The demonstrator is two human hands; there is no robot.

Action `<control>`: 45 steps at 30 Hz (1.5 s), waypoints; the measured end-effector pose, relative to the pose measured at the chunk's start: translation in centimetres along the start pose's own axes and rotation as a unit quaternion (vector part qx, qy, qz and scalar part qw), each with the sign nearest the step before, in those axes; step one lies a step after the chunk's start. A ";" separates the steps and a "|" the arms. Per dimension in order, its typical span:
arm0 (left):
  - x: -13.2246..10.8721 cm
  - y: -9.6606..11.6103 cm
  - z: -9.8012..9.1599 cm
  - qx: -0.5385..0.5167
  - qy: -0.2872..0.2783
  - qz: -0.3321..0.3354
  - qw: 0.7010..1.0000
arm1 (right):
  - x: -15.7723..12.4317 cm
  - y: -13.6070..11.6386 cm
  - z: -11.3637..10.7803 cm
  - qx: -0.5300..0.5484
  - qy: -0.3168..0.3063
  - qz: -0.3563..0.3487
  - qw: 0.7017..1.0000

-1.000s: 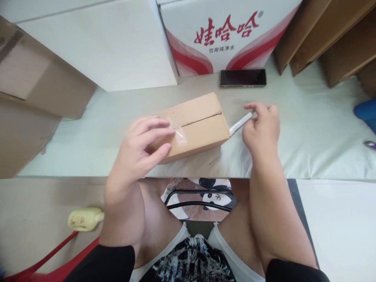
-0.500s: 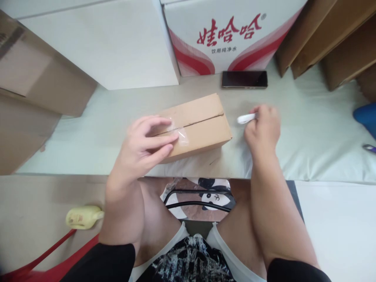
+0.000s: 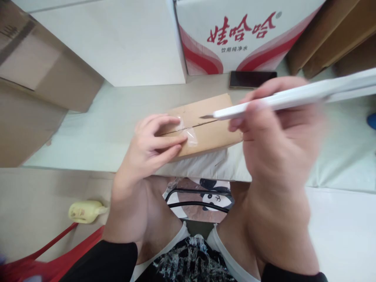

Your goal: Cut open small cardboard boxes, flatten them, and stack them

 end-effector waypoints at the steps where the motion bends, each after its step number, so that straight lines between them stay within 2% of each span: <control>1: 0.0 0.0 0.0 0.001 -0.005 0.001 1.000 | -0.3 -0.1 1.0 0.021 0.000 0.012 1.000; 4: -0.1 0.1 0.0 0.004 -0.006 0.000 1.000 | -1.1 0.3 3.2 0.010 -0.030 0.048 0.998; 8: -0.2 0.2 0.1 0.001 0.008 -0.007 1.000 | -1.2 0.8 3.7 -0.066 -0.043 0.049 0.996; 10: -0.3 0.3 0.2 -0.005 0.016 -0.006 1.000 | -1.1 0.9 3.7 -0.071 -0.036 0.037 0.996; 15: -0.3 0.2 0.2 -0.015 0.021 -0.003 1.000 | -1.1 1.0 3.8 -0.052 -0.019 0.019 0.998; 18: -0.2 0.1 0.2 -0.010 0.009 -0.009 1.000 | -1.1 1.3 3.6 -0.056 -0.018 0.034 0.998; 24: -0.2 0.2 0.2 -0.013 0.008 -0.005 1.000 | -0.8 1.4 3.6 0.048 -0.061 0.070 0.995; 27: -0.2 0.3 0.2 -0.015 0.004 -0.022 1.000 | -0.8 1.2 3.5 0.060 -0.064 0.073 0.993; 31: -0.1 0.4 0.1 -0.012 -0.002 -0.031 0.999 | -0.9 1.0 3.4 0.032 -0.051 0.100 0.993; 34: 0.0 0.4 0.1 -0.010 -0.009 -0.033 0.999 | -0.8 0.7 3.4 0.003 -0.028 0.089 0.996; 40: 0.0 0.4 0.2 -0.012 -0.010 -0.021 1.000 | -1.1 0.5 3.7 -0.164 -0.062 0.062 0.983; 45: 0.0 0.5 0.2 -0.013 -0.001 -0.023 1.000 | -1.3 0.6 3.9 -0.235 -0.091 0.064 0.966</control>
Point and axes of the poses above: each hand's wrist, its own x-axis towards the middle knuckle, its own z-axis out of the palm, y = z × x, the point moved 4 cm from there along x, towards the middle knuckle, and after that the axes turned 6 degrees about -z, right-handed, at the moved point
